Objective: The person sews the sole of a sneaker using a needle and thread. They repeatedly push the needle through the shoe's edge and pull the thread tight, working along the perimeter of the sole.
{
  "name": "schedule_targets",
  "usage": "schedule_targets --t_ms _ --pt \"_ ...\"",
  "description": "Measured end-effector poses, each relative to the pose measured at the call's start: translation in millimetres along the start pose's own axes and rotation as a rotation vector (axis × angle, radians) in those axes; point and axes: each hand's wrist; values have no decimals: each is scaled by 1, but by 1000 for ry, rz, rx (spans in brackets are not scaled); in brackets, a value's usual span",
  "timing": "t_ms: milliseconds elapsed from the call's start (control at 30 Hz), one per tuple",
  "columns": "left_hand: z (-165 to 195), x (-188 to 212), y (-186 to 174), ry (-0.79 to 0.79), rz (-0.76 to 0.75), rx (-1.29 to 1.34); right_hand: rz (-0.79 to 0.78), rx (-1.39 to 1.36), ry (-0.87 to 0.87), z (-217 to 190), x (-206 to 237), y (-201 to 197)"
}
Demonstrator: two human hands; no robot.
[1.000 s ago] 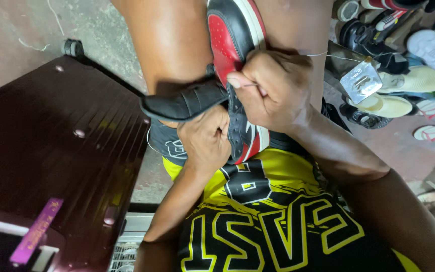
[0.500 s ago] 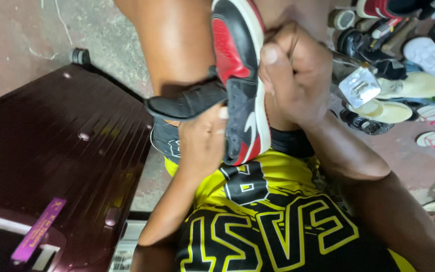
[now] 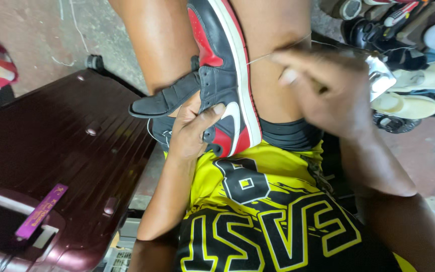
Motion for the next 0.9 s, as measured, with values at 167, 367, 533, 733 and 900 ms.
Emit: schedule_targets --t_ms 167,367,533,733,900 --pt "0 0 -2 29 14 -29 -2 -54 -164 -3 -5 15" --pt "1 1 -1 8 8 -22 -55 11 -115 -6 -12 15" --pt "0 -1 -5 38 -27 -122 -41 130 -179 -16 -19 11" --pt "-1 2 -2 -2 -7 -131 -82 467 -209 -48 -30 3" --pt "-2 3 -7 -42 -28 -103 -229 608 -237 -58 -59 -2"
Point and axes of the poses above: each hand's wrist, its own x-axis away from the middle knuckle, its own y-axis out of the palm, z = x × y, and after that the axes turned 1 degree about y, right-handed
